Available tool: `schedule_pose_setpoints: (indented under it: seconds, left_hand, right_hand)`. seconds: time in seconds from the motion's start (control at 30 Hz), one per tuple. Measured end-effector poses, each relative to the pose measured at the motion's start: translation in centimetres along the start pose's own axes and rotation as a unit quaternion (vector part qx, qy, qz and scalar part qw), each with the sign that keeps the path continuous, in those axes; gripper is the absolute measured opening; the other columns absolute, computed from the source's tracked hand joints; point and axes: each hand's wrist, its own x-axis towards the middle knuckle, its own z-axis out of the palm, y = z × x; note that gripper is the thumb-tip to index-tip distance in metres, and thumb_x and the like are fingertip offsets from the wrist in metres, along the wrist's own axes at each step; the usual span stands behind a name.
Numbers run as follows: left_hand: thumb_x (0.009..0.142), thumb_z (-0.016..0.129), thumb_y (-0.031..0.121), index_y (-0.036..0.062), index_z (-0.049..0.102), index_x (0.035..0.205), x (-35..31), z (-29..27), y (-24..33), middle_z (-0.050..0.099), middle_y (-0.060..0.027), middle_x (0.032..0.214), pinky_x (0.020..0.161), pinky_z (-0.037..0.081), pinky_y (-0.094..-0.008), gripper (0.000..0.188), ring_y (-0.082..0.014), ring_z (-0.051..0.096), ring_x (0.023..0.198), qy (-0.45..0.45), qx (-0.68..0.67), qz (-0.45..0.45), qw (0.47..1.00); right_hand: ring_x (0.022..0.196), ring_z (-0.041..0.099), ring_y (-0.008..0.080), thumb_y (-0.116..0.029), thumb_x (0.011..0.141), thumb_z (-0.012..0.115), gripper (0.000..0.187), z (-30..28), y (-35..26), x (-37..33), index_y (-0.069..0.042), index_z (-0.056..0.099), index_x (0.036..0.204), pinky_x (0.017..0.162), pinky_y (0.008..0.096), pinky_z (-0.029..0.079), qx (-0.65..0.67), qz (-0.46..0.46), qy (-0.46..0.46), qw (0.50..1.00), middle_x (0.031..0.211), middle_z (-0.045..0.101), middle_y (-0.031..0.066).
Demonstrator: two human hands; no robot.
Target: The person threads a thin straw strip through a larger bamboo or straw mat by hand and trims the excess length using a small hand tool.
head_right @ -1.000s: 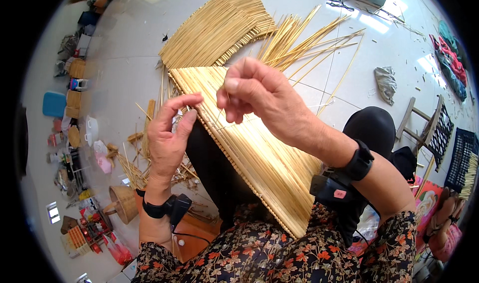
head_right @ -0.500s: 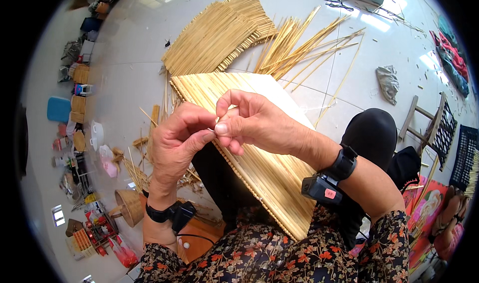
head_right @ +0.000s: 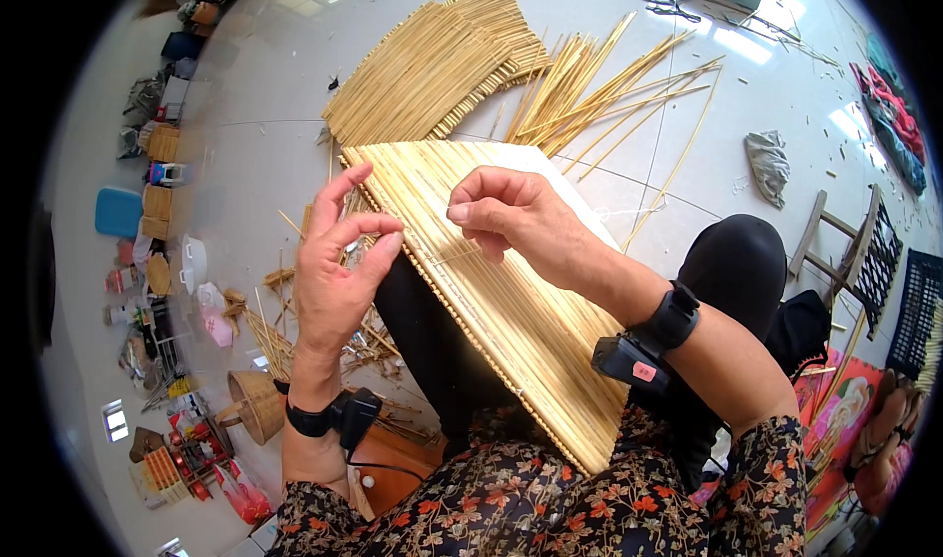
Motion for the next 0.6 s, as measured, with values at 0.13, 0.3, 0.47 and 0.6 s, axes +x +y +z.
schedule_pose_setpoints:
  seconds: [0.13,0.3,0.47,0.6]
  left_hand:
    - [0.084,0.077,0.007,0.0078,0.079,0.095,-0.4,0.4,-0.1,0.049,-0.0154,0.157,0.123,0.030,-0.0459,0.012,-0.0344,0.039,0.150,-0.033,0.012,-0.015,0.999]
    - [0.080,0.078,0.007,0.0103,0.081,0.094,-0.2,0.5,-0.5,0.048,-0.0192,0.156,0.124,0.029,-0.0492,0.015,-0.0414,0.032,0.153,-0.046,0.017,-0.016,0.999]
    - [0.080,0.078,0.007,0.0110,0.082,0.093,0.0,0.5,-0.2,0.049,-0.0186,0.156,0.124,0.027,-0.0504,0.014,-0.0409,0.029,0.155,-0.054,0.000,-0.039,0.998]
    - [0.081,0.078,0.007,0.0112,0.082,0.093,0.0,0.5,-0.4,0.048,-0.0177,0.156,0.125,0.026,-0.0500,0.013,-0.0405,0.027,0.156,-0.055,-0.001,-0.045,0.997]
  right_hand:
    - [0.066,0.053,0.0031,-0.016,0.102,0.067,0.012,0.4,0.5,0.4,-0.005,0.069,0.101,0.059,0.0209,0.045,-0.004,-0.007,0.001,1.000,0.077,0.059,-0.0043]
    - [0.064,0.052,0.0032,-0.015,0.101,0.067,0.012,0.7,0.9,0.5,-0.004,0.071,0.101,0.058,0.0212,0.044,-0.059,-0.014,0.010,0.998,0.073,0.059,-0.0048]
    - [0.062,0.052,0.0032,-0.015,0.100,0.070,0.012,0.7,1.2,0.6,-0.003,0.072,0.101,0.058,0.0206,0.043,-0.098,-0.017,0.010,0.995,0.070,0.060,-0.0046]
    - [0.064,0.053,0.0029,-0.014,0.099,0.070,0.013,1.3,0.9,0.2,-0.002,0.072,0.100,0.058,0.0206,0.043,-0.132,-0.020,0.006,0.991,0.074,0.063,-0.0034]
